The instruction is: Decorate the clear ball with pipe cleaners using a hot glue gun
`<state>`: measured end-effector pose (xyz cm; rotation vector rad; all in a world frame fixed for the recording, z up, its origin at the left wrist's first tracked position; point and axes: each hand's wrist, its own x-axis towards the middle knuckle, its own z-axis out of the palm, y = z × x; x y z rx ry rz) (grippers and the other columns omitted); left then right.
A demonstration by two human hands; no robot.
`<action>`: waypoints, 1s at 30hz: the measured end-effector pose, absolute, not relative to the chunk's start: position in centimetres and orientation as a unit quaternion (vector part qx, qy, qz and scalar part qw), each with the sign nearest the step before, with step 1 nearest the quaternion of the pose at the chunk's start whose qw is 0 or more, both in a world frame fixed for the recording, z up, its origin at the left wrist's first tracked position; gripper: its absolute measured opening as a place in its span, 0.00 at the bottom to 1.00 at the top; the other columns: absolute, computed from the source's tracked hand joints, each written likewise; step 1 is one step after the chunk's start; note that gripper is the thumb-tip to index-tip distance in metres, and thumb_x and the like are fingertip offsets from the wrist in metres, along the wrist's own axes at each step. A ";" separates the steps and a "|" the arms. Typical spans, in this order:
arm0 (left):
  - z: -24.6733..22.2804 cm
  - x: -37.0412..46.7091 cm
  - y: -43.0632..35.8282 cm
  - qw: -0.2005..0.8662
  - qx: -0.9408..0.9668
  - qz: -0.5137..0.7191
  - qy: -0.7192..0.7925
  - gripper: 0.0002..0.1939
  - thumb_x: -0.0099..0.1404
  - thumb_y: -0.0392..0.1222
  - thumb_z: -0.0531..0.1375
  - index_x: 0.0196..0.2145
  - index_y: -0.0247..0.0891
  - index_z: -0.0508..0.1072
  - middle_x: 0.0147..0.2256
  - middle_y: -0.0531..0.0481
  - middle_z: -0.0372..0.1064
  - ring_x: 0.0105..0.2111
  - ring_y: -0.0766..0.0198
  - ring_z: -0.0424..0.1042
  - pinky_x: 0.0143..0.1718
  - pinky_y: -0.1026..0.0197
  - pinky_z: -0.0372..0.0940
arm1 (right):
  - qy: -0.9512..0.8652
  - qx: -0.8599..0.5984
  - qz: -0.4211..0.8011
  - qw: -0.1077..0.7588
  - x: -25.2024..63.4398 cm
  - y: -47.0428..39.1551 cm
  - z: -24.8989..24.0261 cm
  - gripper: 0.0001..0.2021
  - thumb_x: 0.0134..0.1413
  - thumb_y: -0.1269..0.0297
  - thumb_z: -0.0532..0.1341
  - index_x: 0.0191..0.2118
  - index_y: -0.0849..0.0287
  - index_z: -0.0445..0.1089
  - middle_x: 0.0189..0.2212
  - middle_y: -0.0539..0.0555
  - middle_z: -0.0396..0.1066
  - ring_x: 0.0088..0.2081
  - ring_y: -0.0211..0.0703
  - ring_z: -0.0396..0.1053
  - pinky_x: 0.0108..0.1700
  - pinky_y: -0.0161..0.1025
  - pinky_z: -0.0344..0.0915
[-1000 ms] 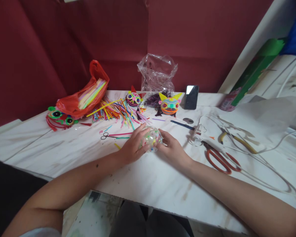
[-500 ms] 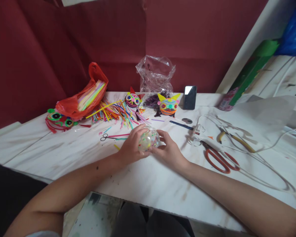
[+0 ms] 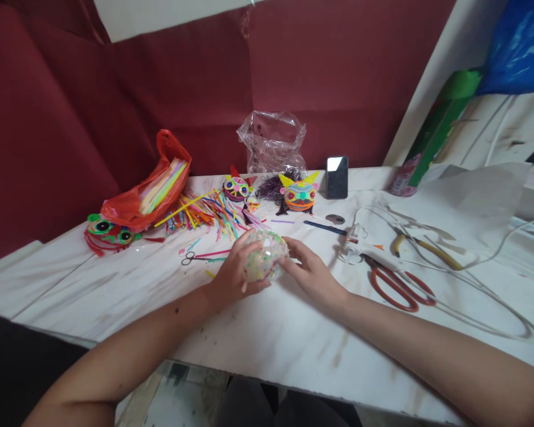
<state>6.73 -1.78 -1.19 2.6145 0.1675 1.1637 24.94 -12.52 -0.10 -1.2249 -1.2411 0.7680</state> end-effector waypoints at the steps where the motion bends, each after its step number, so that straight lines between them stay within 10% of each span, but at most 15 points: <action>1: -1.2 6.7 -1.7 0.131 0.906 0.400 0.055 0.41 0.58 0.53 0.66 0.63 0.48 0.50 0.65 0.38 0.44 0.65 0.42 0.51 0.61 0.36 0.55 | -0.526 -0.526 0.328 0.582 24.9 -12.5 -0.1 0.25 0.49 0.52 0.63 0.53 0.54 0.65 0.54 0.59 0.68 0.53 0.52 0.65 0.48 0.47 0.68; 30: -1.8 6.0 -0.9 0.072 0.911 0.406 0.005 0.45 0.57 0.50 0.66 0.64 0.59 0.43 0.67 0.43 0.39 0.66 0.41 0.48 0.58 0.35 0.61 | -0.487 -0.499 0.359 0.620 25.0 -12.6 1.1 0.18 0.47 0.57 0.63 0.45 0.55 0.73 0.46 0.54 0.74 0.49 0.49 0.68 0.53 0.47 0.63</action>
